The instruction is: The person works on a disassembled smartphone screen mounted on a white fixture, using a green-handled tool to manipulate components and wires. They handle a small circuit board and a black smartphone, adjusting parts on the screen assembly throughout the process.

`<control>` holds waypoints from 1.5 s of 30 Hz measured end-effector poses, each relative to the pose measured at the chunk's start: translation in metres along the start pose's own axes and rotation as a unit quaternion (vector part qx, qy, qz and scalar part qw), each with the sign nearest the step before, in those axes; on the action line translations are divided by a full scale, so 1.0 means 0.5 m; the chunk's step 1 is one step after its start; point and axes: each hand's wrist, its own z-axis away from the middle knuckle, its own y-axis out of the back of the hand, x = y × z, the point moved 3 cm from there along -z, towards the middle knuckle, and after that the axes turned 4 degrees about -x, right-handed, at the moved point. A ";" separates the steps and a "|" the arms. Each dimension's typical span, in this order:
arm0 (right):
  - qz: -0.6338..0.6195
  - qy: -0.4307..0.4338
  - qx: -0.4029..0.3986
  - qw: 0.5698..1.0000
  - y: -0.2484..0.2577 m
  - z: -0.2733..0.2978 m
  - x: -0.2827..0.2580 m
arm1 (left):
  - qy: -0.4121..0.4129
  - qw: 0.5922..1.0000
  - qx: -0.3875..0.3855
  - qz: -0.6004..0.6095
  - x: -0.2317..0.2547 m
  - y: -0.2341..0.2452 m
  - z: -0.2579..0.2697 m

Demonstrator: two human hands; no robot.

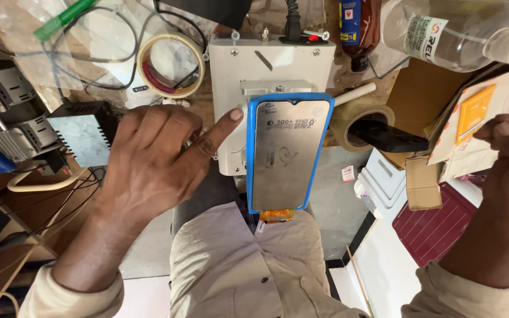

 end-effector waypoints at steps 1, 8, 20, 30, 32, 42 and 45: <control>0.009 -0.001 -0.009 1.000 -0.010 -0.003 -0.005 | 0.005 1.000 -0.004 0.010 0.001 0.003 0.004; 0.161 0.036 -0.039 0.986 -0.102 -0.006 -0.097 | 0.036 0.998 -0.008 0.045 0.010 -0.001 0.042; 0.138 0.030 -0.080 0.987 -0.276 -0.013 -0.204 | 0.127 0.988 -0.004 0.093 0.033 -0.048 0.204; 0.227 0.126 -0.169 0.951 -0.396 -0.022 -0.264 | 0.171 0.974 0.013 0.150 0.100 -0.092 0.346; 0.215 0.123 -0.187 0.951 -0.422 -0.024 -0.273 | 0.188 0.970 0.009 0.156 0.109 -0.098 0.370; 0.195 0.126 -0.238 0.943 -0.495 -0.014 -0.279 | 0.212 0.955 0.020 0.206 0.154 -0.129 0.440; 0.182 0.141 -0.263 0.937 -0.494 -0.007 -0.265 | 0.225 0.949 0.016 0.219 0.156 -0.132 0.463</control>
